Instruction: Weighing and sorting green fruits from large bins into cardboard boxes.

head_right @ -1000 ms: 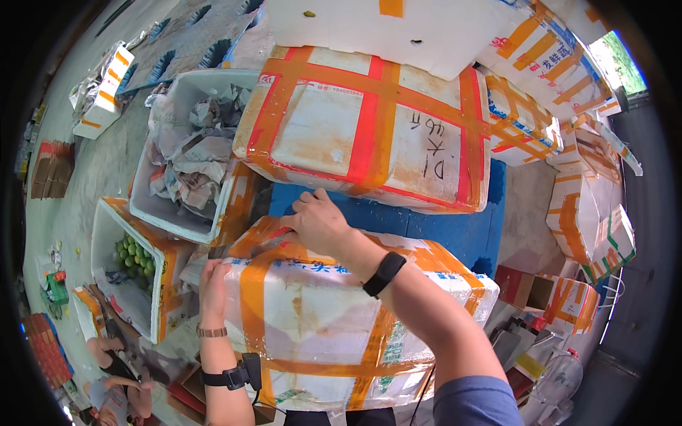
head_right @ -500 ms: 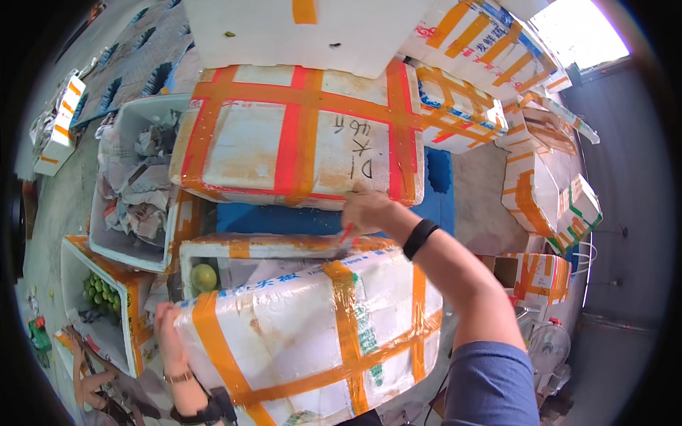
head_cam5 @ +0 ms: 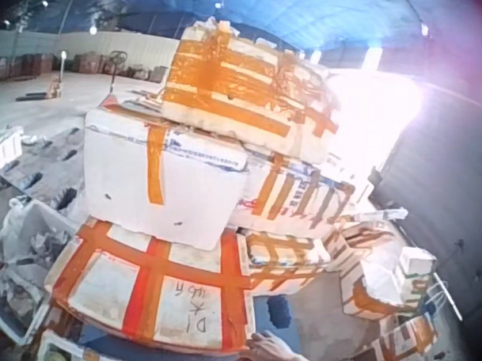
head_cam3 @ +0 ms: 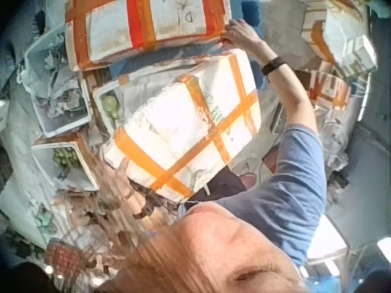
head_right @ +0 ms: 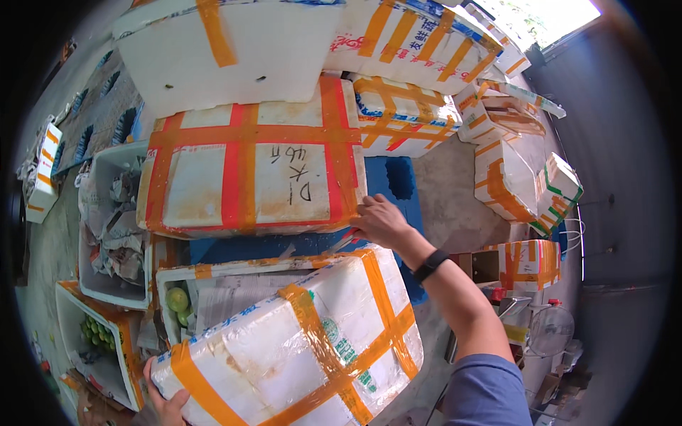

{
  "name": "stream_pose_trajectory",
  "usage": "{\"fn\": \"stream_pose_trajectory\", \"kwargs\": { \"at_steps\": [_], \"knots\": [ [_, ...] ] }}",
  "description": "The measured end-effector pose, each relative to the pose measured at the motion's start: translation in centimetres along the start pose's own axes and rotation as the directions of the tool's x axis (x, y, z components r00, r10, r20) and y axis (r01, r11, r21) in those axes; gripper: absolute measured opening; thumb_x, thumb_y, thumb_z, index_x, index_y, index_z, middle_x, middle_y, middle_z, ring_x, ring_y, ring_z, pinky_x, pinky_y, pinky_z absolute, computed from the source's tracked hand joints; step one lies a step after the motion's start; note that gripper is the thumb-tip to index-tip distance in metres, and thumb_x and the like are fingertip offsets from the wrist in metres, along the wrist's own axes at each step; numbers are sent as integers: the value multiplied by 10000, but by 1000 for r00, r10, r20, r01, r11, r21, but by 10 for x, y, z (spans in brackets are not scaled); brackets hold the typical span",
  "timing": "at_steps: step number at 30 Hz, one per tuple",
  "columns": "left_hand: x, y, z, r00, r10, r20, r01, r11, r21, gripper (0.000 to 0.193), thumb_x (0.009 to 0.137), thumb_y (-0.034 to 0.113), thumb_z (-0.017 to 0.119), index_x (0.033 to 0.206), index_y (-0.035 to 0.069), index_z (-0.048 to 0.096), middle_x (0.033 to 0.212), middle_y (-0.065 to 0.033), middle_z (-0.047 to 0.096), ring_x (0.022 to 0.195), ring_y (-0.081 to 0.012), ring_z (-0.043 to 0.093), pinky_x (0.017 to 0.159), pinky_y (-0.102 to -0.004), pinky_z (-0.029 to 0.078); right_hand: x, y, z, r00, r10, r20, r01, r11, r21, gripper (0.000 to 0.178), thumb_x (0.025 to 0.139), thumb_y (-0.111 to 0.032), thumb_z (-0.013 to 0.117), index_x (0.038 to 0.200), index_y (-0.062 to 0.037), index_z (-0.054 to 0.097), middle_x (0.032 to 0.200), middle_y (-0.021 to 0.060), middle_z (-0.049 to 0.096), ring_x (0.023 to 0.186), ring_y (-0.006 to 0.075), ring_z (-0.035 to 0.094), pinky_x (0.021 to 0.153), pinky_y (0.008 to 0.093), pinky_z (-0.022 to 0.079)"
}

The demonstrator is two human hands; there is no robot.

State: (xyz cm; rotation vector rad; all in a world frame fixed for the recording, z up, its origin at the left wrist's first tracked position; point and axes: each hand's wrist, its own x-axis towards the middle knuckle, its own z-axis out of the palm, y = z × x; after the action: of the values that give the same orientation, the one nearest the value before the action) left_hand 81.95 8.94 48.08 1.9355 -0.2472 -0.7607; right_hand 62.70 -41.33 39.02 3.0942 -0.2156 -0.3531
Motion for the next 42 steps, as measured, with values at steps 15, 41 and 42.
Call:
{"fn": "stream_pose_trajectory", "kwargs": {
  "at_steps": [15, 41, 42],
  "knots": [
    [-11, -25, 6, 992, 124, 21, -123, 925, 360, 644, 835, 373, 678, 1345, 57, 444, 1285, -135, 518, 1130, -243, 508, 945, -355, 415, -137, 63, -34, 762, 590, 267, -633, 765, 118, 441, 897, -515, 510, 876, -102, 663, 765, 106, 669, 784, 328, 651, 662, 412, 494],
    [-141, 251, 204, 713, 410, 569, -548, 832, 88, 614, 855, 337, 662, 1361, 82, 426, 1291, -108, 497, 1120, -226, 500, 928, -342, 424, -807, -254, -221, -136, 948, 287, -17, -292, 956, 516, 765, -168, 742, 1245, -89, 572, 771, -50, 592, 580, 45, 499, 523, 200, 399],
    [-149, 268, 233, 672, 426, 606, -577, 813, 69, 613, 856, 336, 661, 1362, 83, 425, 1291, -107, 496, 1119, -226, 499, 928, -342, 424, -809, -249, -207, -118, 976, 183, 100, -171, 980, 554, 771, -188, 747, 1280, -96, 547, 772, -57, 579, 595, 33, 493, 524, 191, 389]
  ]
}}
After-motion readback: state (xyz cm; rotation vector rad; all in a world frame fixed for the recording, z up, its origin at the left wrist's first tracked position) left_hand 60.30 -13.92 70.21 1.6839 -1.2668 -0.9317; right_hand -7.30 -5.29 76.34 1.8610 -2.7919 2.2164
